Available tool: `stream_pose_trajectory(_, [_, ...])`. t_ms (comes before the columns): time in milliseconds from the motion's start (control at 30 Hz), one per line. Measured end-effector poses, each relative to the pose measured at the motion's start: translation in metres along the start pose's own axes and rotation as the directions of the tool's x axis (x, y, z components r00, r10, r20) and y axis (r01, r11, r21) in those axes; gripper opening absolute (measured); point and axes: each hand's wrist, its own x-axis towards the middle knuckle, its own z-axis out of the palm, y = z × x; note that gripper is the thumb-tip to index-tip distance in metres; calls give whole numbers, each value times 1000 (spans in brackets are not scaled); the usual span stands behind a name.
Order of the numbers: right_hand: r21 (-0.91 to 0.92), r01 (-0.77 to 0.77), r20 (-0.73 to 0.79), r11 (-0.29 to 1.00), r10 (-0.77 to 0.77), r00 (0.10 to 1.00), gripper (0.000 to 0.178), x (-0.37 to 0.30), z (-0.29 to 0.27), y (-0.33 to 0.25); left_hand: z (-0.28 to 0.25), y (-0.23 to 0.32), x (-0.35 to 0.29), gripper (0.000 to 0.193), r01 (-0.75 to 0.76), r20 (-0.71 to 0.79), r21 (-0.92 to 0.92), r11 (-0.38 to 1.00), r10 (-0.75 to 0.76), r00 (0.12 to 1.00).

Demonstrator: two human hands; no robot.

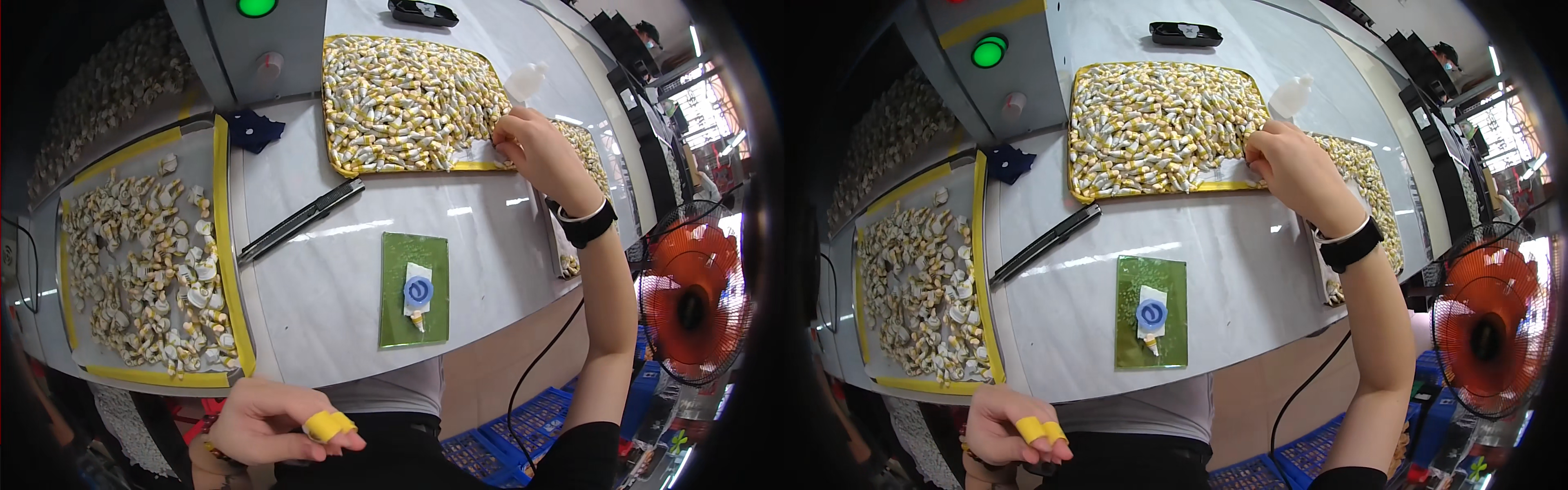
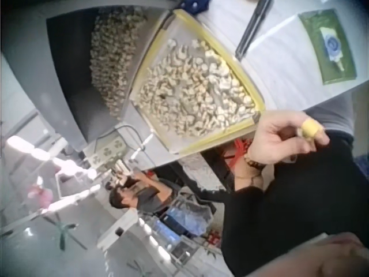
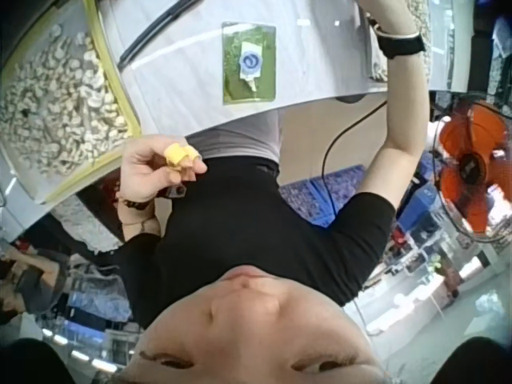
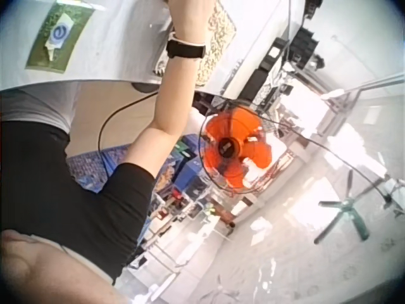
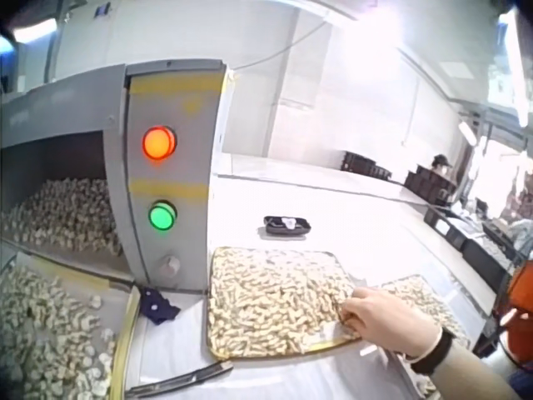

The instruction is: The person repeatedly picks up small white and yellow components from a tray, applies adhesive from a small tube, and assembles them into small decorative units. The assembled items are placed onto a large tray filled with similar finished pieces. The process is repetitive and involves fine motor manipulation of small parts.

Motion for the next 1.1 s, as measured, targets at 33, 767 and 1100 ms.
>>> stream_pose_trajectory(33, [-2,6,-2,1000,-6,1000,4,0,0,0,7,2,-1,24,108,-77,-154,982,-120,990])
stream_pose_trajectory(767, [438,294,8,850,-330,944,26,-60,-21,-114,4,-18,10,38,-37,-109,-343,938,0,994])
stream_pose_trajectory(1100, [212,413,77,886,-437,896,22,-71,-9,-116,-6,-32,15,44,-144,-30,-276,950,142,989])
